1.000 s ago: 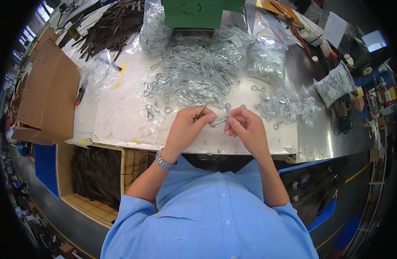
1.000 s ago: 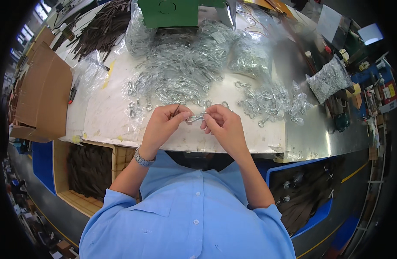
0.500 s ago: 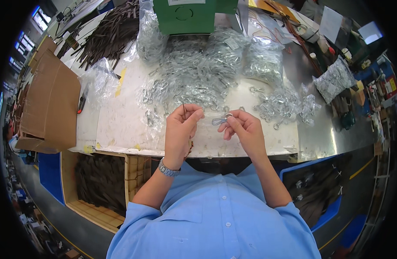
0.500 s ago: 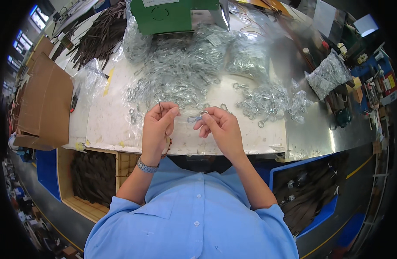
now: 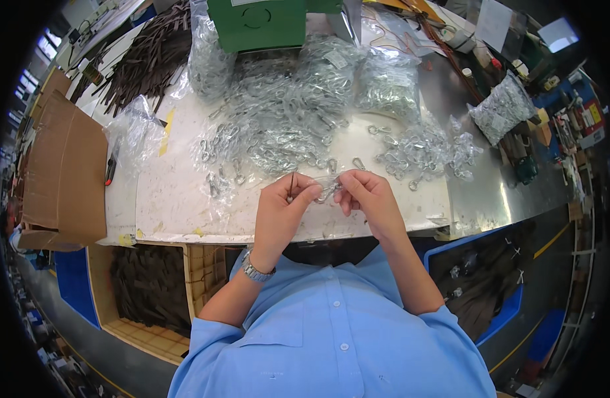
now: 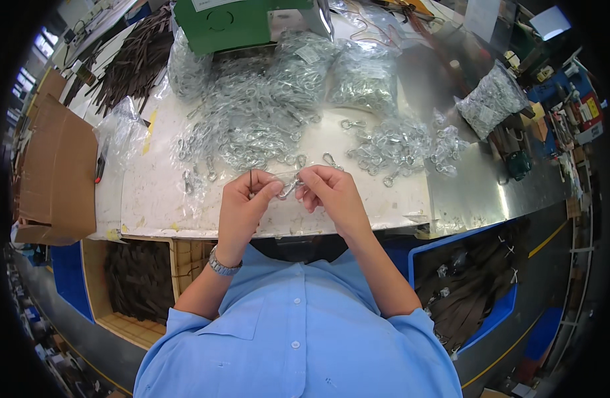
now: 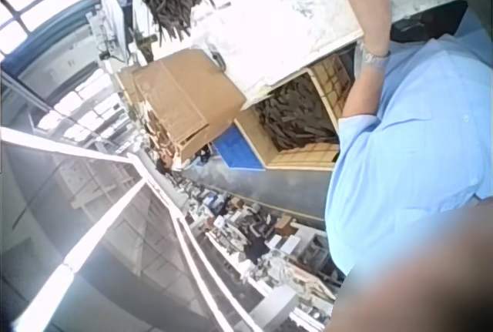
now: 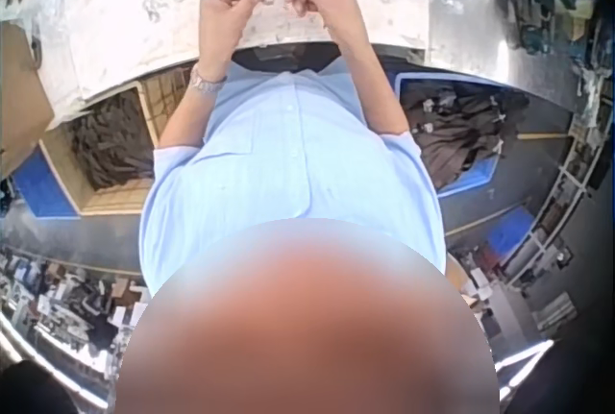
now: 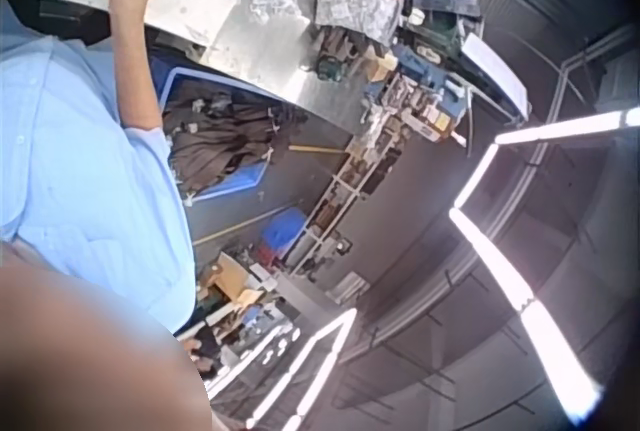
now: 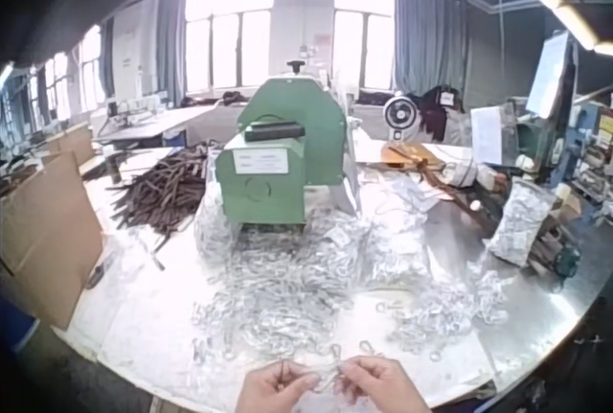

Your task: Sorting and connecting small metal swivel clips on a workbench in a factory environment.

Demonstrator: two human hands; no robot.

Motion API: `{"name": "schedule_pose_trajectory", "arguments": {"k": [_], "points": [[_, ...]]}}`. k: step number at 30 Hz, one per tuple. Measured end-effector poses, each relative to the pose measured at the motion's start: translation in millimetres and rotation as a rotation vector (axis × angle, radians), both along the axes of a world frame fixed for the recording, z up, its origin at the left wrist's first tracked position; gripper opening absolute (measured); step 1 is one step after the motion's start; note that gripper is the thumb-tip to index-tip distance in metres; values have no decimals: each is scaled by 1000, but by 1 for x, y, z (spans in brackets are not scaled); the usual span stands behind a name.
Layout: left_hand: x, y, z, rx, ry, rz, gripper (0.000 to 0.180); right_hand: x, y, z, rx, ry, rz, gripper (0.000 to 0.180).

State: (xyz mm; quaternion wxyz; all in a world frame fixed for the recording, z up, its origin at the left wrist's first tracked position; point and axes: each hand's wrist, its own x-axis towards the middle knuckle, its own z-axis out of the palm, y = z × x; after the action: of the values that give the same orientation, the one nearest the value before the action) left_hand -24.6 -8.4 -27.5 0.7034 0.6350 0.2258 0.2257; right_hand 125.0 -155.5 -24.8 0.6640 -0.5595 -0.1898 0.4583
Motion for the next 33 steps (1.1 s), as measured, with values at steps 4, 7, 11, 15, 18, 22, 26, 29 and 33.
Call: {"name": "schedule_pose_trajectory", "arguments": {"k": [4, 7, 11, 15, 18, 22, 26, 29, 33], "points": [[-3, 0, -3, 26, -28, -18, 17, -5, 4, -8, 33, -112, -154, 20], [-6, 1, -2, -248, 21, -81, 17, -9, 8, 3, 69, -365, -182, 20], [-4, -3, -8, -436, -51, -252, 20, -7, 9, 10, 100, -484, -69, 19], [-6, -4, -8, -424, -24, -295, 22, -3, 5, 18, 24, -589, -59, 18], [-6, -4, -11, -436, -43, -328, 23, -3, 5, 22, 36, -701, -87, 20], [-6, -3, 0, -400, -37, -347, 24, -8, 10, 20, 232, -399, -284, 24], [-5, -6, 10, -281, -19, -238, 23, -26, 12, 16, 80, -53, -225, 28], [-3, -9, 10, -152, 26, -210, 23, -30, 5, -7, 74, -92, -149, 32], [-7, -5, 10, -69, 110, -274, 22, -25, 4, -6, 116, -121, -225, 35]]}}
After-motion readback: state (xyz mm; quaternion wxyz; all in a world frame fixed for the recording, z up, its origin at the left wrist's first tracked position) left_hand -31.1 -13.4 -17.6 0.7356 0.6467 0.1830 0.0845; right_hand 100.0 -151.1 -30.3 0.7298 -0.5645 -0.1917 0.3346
